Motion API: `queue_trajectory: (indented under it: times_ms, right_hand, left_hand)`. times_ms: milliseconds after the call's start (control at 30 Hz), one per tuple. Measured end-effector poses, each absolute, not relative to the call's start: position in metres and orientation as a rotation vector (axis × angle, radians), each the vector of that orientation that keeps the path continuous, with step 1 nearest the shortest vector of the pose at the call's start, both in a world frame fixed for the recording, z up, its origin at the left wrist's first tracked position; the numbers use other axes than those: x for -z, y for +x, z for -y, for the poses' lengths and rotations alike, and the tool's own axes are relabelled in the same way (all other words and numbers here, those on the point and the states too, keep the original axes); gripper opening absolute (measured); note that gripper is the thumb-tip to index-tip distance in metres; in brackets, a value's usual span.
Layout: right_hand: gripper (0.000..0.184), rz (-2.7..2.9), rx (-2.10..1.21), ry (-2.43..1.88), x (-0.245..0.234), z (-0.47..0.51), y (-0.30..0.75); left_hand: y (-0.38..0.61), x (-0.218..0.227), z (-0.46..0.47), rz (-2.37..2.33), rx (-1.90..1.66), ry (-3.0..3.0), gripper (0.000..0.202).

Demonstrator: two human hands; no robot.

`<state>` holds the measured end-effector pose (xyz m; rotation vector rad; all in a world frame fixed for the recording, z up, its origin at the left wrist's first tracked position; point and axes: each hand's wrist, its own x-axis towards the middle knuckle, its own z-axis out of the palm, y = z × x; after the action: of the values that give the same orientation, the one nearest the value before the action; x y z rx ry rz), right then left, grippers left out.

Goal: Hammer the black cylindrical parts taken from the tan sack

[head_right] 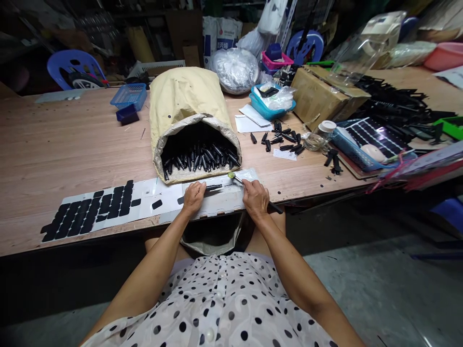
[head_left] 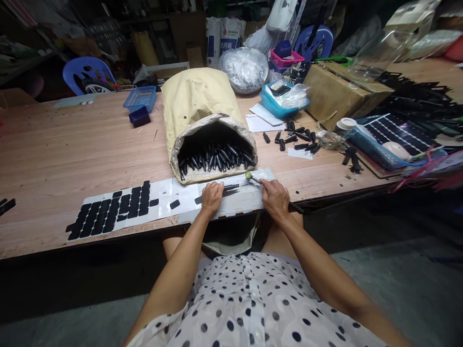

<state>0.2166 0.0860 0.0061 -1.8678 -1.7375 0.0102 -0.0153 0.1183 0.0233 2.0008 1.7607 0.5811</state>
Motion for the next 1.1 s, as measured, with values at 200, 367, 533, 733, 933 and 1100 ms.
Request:
queue_trajectory:
  times_ms: [200, 367, 533, 733, 933, 1100]
  right_hand:
    - [0.033, 1.705, -0.011, -1.844, -0.004, -0.090, 0.217]
    - [0.033, 1.583, -0.062, -1.817, -0.007, -0.086, 0.217]
    - [0.033, 1.572, -0.140, -1.800, -0.015, -0.078, 0.207]
    - [0.033, 1.662, -0.222, -1.685, -0.026, -0.064, 0.190]
    - [0.035, 1.747, -0.180, -1.628, -0.029, -0.052, 0.180]
    - [0.034, 1.793, -0.177, -1.652, -0.025, -0.051, 0.180]
  left_hand:
    - [-0.015, -0.025, -0.117, -1.726, -0.621, 1.963, 0.034]
    - [-0.016, -0.026, -0.115, -1.664, -0.677, 1.956, 0.013]
    - [-0.016, -0.029, -0.114, -1.657, -0.636, 1.962, 0.012]
    - [-0.017, -0.027, -0.114, -1.624, -0.648, 1.985, 0.014]
    - [-0.016, -0.027, -0.113, -1.633, -0.626, 2.001, 0.016]
    - [-0.014, -0.028, -0.113, -1.639, -0.619, 2.008, 0.015]
